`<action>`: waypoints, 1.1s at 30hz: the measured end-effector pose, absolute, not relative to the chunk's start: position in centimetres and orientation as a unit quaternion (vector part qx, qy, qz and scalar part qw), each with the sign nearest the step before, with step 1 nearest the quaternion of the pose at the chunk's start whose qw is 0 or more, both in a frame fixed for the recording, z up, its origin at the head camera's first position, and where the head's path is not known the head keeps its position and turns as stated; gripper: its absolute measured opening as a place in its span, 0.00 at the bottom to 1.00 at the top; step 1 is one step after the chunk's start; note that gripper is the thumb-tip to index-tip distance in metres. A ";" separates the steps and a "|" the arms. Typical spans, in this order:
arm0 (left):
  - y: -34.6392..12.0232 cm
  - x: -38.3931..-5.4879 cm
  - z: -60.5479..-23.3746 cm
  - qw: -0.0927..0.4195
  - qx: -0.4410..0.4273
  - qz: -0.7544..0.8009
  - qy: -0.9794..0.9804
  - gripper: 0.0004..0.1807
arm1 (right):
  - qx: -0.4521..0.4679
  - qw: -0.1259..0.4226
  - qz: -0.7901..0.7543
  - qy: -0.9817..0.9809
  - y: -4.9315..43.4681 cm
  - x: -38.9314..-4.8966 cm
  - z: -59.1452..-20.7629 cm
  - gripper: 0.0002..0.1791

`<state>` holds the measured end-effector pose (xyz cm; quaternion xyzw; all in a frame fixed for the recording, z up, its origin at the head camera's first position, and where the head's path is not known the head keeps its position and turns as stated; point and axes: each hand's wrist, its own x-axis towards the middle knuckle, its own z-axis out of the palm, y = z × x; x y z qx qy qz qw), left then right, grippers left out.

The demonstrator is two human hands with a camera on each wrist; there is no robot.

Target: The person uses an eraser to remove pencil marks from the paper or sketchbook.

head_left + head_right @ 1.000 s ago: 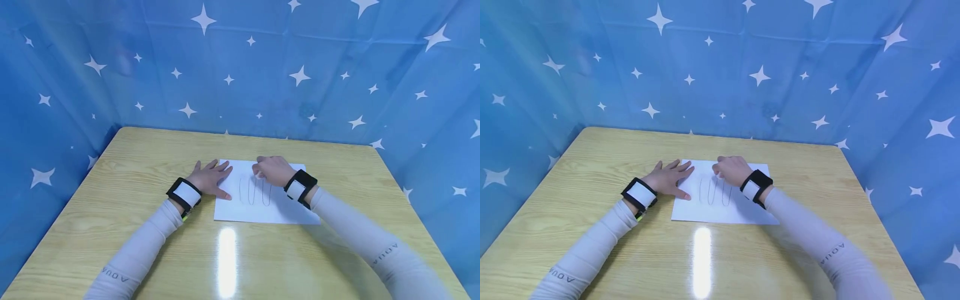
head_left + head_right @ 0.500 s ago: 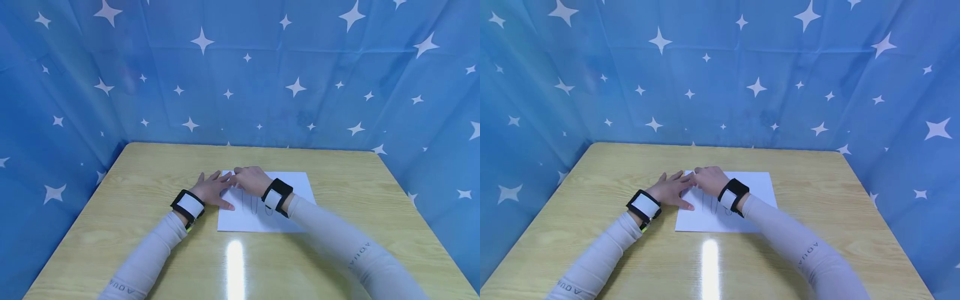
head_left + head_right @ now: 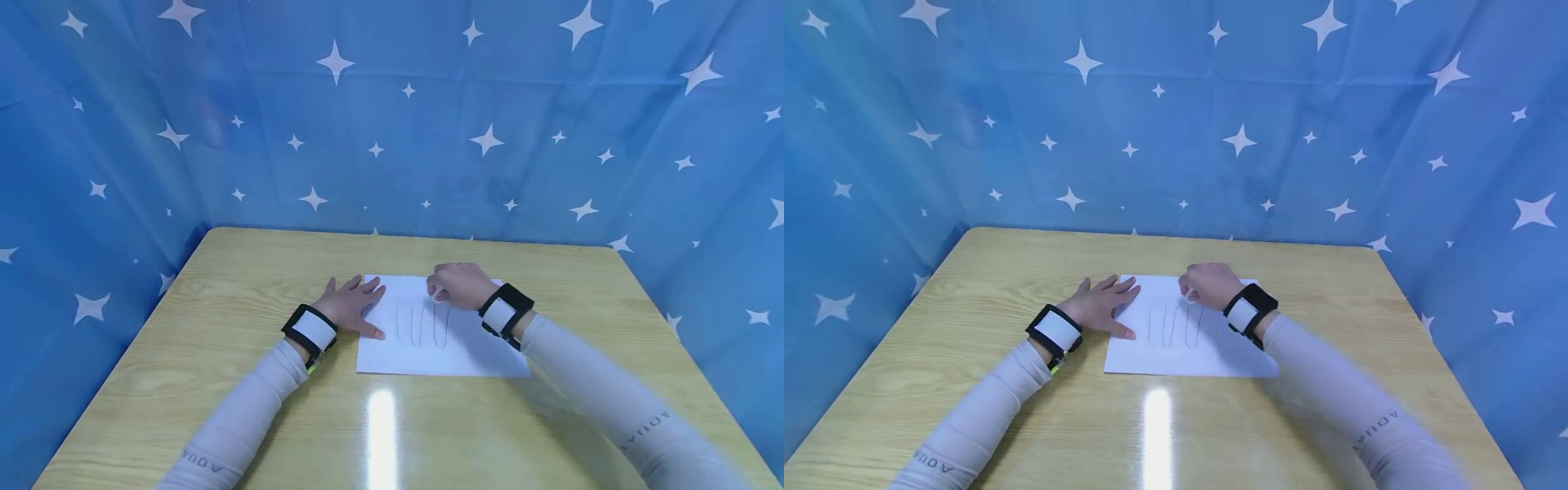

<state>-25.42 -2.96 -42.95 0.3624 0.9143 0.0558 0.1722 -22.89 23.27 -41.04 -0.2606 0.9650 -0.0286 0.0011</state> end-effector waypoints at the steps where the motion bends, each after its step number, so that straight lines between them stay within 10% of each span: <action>1: -2.8 -25.3 -43.3 0.176 0.363 0.053 0.914 0.57 | -0.273 0.001 -0.033 0.962 22.2 -23.1 -41.3 0.04; 16: -2.4 -25.3 -42.1 0.170 0.361 0.045 0.916 0.57 | -0.247 -0.011 0.005 0.969 26.5 -21.6 -40.9 0.05; 26: -2.2 -24.7 -43.1 0.187 0.372 0.065 0.907 0.55 | -0.321 0.010 0.020 0.947 18.2 -23.3 -41.8 0.08; 33: -3.0 -25.1 -42.1 0.176 0.359 0.050 0.915 0.57 | -0.297 -0.018 0.038 0.954 24.1 -21.7 -41.2 0.03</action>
